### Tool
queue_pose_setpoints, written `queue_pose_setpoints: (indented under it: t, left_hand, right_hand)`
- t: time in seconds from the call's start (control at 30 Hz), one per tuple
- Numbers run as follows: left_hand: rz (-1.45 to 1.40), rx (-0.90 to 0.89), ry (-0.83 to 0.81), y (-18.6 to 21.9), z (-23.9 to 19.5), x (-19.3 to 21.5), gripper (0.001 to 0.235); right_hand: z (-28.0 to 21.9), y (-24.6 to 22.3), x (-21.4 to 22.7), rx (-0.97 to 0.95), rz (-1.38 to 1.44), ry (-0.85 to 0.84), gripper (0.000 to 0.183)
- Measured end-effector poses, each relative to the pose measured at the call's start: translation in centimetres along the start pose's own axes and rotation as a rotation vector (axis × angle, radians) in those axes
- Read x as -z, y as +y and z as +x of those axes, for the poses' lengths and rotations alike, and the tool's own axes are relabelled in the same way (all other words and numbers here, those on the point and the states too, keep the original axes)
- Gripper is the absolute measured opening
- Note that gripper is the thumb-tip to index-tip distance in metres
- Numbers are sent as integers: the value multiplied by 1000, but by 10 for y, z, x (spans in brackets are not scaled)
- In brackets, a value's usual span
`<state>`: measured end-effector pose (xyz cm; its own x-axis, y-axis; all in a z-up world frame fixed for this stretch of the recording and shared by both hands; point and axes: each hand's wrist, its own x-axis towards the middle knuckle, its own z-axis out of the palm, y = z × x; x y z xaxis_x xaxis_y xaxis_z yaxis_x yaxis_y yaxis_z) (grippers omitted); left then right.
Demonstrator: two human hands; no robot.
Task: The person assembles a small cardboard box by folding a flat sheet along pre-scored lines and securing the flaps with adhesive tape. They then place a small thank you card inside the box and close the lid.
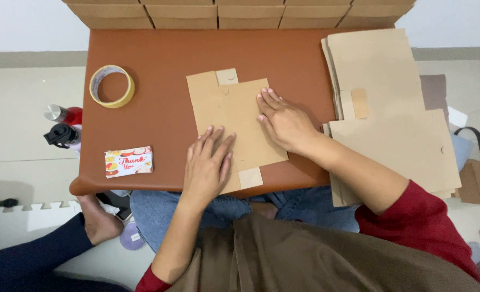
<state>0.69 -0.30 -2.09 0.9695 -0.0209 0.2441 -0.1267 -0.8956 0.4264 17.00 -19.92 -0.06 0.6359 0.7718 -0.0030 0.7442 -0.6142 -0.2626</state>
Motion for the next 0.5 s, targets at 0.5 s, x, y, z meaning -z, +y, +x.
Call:
queue_pose_setpoints:
  t: [0.5]
  left_hand:
    - [-207, 81, 53, 5, 2, 9, 64]
  right_hand:
    - [-79, -4, -18, 279, -196, 231, 54]
